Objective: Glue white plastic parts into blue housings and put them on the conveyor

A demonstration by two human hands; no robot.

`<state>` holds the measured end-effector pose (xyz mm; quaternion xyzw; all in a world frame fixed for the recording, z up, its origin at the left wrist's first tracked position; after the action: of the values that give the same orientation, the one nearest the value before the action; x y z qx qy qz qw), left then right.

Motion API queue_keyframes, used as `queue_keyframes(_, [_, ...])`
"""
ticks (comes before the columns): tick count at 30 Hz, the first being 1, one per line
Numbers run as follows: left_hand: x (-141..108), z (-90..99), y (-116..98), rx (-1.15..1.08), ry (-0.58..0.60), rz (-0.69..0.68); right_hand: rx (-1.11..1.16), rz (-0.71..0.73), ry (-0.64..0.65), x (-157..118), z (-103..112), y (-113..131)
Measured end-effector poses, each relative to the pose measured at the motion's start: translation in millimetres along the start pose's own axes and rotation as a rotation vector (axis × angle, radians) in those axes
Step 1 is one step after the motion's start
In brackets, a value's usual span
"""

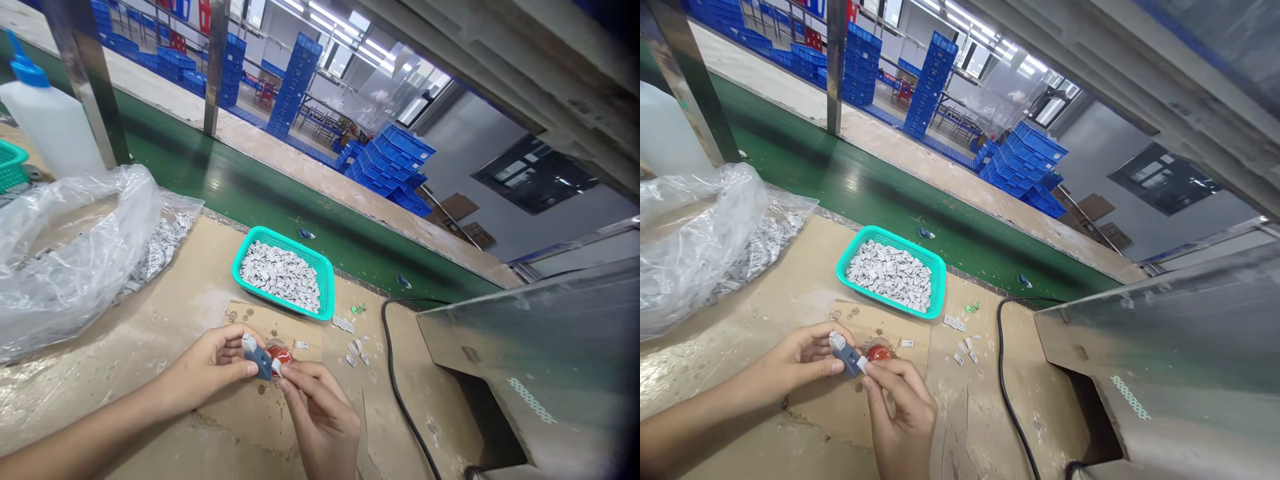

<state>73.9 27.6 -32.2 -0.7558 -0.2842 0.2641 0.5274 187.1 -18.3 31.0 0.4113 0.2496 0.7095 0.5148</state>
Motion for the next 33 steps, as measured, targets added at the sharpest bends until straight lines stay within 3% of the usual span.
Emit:
queue_keyframes(11, [0.7,0.7,-0.2,-0.075,0.017,0.012,-0.061,0.047,0.062,3.2,-10.9,12.2])
queue_keyframes(17, [-1.9,-1.1,7.1,-0.285,-0.051,0.009,-0.082,0.069,0.158,9.2,-25.1,20.0])
queue_keyframes(21, [-0.9,0.8,9.0,-0.456,-0.128,-0.019,-0.099,0.188,0.077,7.4,-30.9,29.0])
queue_keyframes(25, [-0.9,15.4,-0.7,-0.537,-0.208,-0.06,-0.183,0.212,-0.002,27.4,-8.3,29.1])
queue_keyframes(28, [-5.8,41.4,-20.3,-0.449,-0.335,-0.139,-0.32,0.138,-0.001,64.9,18.6,7.8])
queue_keyframes(30, [-5.8,59.9,-41.8,-0.291,-0.396,-0.206,-0.476,0.032,0.134,93.8,20.7,-21.4])
queue_keyframes(33, [9.2,88.9,-82.3,0.316,-0.491,-0.193,-0.547,-0.016,0.276,124.4,15.0,-56.3])
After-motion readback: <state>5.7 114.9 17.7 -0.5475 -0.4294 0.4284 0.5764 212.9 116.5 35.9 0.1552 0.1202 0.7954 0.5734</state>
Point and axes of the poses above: each hand's wrist, its own x-axis towards the middle knuckle, its own z-axis out of the back of the hand, y = z × x, the point moved 9 cm from there along x, towards the middle knuckle, and after that the axes turned 8 degrees about y, right-handed, at the moved point
